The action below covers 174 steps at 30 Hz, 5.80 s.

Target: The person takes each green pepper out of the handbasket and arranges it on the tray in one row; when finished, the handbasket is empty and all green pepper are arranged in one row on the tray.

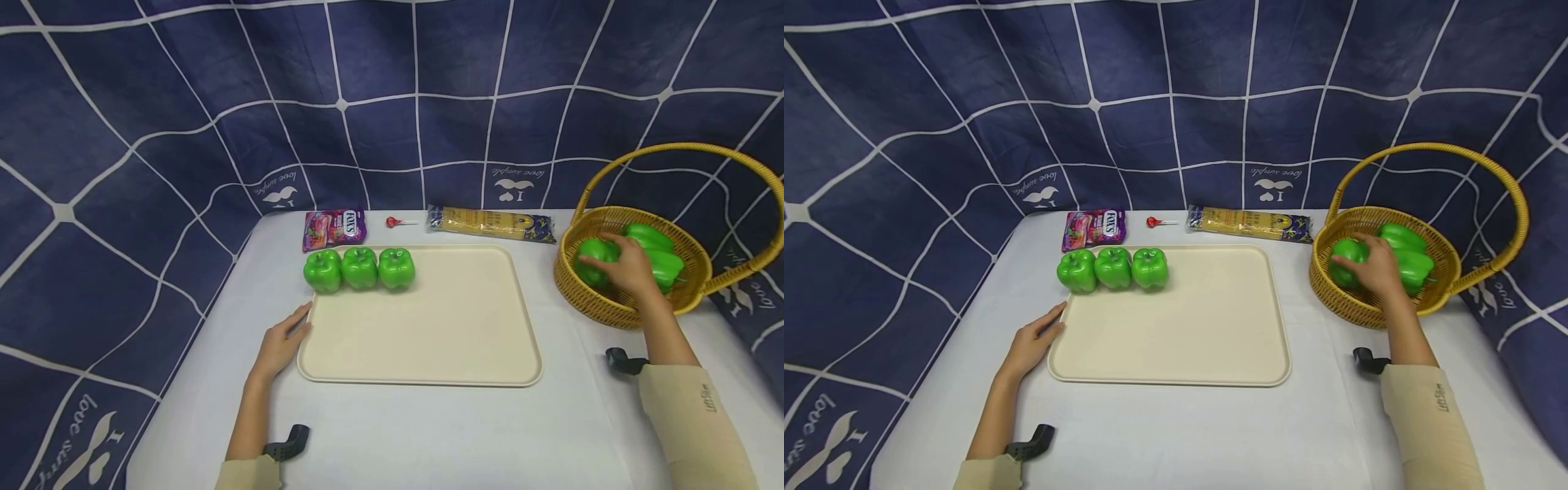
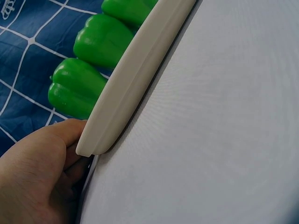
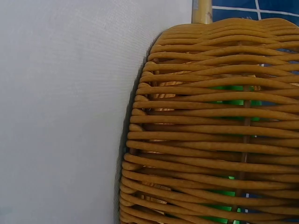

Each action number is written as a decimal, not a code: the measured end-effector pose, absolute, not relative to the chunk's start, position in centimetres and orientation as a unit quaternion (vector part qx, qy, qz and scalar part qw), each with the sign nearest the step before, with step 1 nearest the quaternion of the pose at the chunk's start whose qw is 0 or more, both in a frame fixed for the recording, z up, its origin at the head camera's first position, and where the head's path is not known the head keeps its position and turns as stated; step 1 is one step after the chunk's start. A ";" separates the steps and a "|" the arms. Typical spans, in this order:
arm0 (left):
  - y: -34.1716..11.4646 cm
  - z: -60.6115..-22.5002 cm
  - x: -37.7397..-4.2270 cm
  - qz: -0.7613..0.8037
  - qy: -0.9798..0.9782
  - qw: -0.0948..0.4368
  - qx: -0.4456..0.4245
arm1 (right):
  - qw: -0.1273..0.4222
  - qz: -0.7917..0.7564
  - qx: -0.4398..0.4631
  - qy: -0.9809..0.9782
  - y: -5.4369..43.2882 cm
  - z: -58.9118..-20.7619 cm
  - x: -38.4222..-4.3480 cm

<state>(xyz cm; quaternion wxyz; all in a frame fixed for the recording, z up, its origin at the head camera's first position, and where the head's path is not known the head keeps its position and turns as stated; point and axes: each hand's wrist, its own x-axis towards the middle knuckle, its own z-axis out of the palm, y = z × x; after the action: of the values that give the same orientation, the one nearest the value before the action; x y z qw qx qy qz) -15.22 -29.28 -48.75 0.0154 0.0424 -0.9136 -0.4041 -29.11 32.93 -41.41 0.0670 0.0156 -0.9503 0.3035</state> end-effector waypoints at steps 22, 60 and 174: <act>-29.3 -48.7 -15.3 -0.407 -0.912 0.016 0.038 | 0.013 0.248 -0.008 -0.969 33.3 -41.6 -29.0; -29.5 -49.1 -15.5 -0.404 -0.914 0.014 0.038 | 0.206 0.473 0.149 -0.844 24.0 -38.2 -24.3; -29.8 -49.4 -15.7 -0.406 -0.913 0.024 0.035 | -0.034 0.358 0.302 -0.883 20.2 -40.1 -26.3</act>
<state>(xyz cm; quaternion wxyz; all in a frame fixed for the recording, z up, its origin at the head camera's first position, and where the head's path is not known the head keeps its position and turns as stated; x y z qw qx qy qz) -15.67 -29.78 -49.39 0.0236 0.0346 -0.9129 -0.4060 -26.33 20.18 -40.14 -0.0345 0.3019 -0.8828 0.3582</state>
